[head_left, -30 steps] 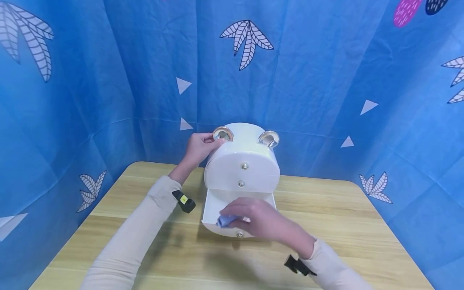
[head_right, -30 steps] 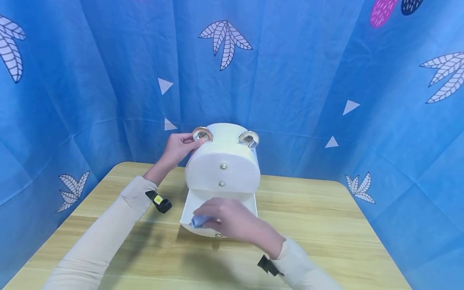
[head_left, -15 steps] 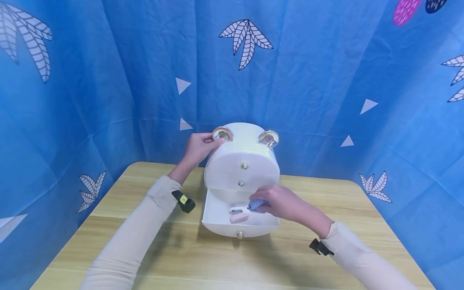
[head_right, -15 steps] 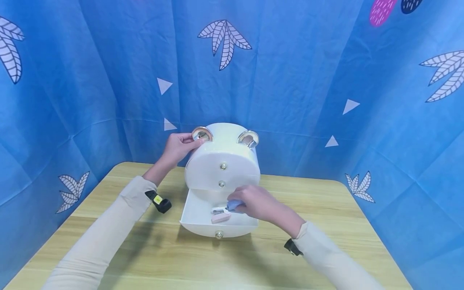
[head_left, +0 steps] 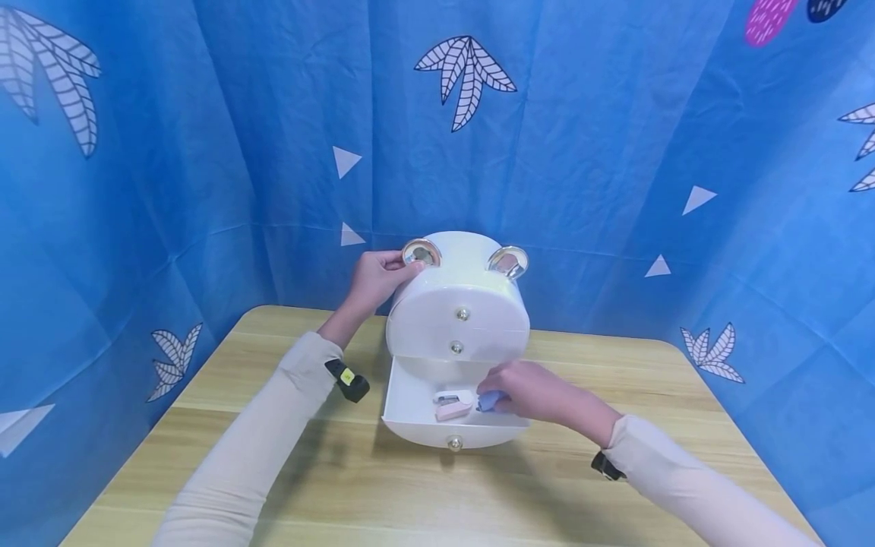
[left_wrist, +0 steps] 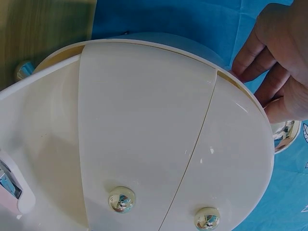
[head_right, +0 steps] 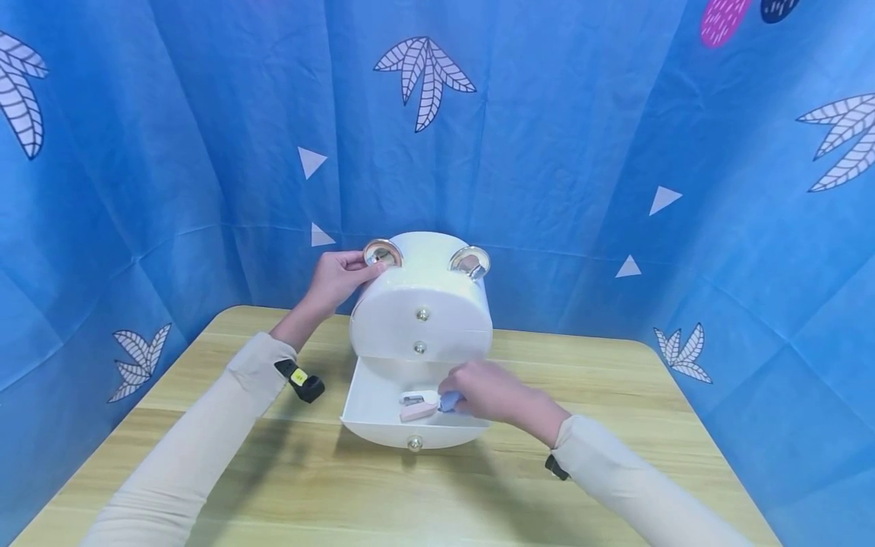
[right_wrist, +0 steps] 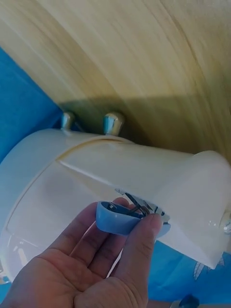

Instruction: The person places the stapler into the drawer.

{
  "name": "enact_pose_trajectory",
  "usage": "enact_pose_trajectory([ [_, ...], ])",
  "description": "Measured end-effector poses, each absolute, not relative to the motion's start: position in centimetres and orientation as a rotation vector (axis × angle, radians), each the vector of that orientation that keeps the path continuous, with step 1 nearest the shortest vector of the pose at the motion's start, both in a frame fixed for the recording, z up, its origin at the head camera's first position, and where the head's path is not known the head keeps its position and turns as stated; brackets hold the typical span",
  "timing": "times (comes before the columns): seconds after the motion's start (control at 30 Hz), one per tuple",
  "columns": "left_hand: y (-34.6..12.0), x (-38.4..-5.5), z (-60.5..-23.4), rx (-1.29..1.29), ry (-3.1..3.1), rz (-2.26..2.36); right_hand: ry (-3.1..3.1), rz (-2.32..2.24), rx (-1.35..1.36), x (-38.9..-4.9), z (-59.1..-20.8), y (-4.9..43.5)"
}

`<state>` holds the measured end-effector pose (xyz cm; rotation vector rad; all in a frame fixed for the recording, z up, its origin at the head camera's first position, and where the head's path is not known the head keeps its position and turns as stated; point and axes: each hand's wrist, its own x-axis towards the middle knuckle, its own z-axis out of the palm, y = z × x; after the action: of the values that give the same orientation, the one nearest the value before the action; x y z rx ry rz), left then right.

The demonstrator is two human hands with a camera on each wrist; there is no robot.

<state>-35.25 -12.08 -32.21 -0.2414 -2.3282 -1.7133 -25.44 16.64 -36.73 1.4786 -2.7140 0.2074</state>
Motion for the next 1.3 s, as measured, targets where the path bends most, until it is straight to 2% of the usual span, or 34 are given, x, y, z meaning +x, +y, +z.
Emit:
enact_pose_trajectory([
  [1.3, -12.1, -35.3, -32.1, -0.221, -2.333, -1.731, -2.783, 0.246, 1.419, -27.2, -39.5, 14.0],
])
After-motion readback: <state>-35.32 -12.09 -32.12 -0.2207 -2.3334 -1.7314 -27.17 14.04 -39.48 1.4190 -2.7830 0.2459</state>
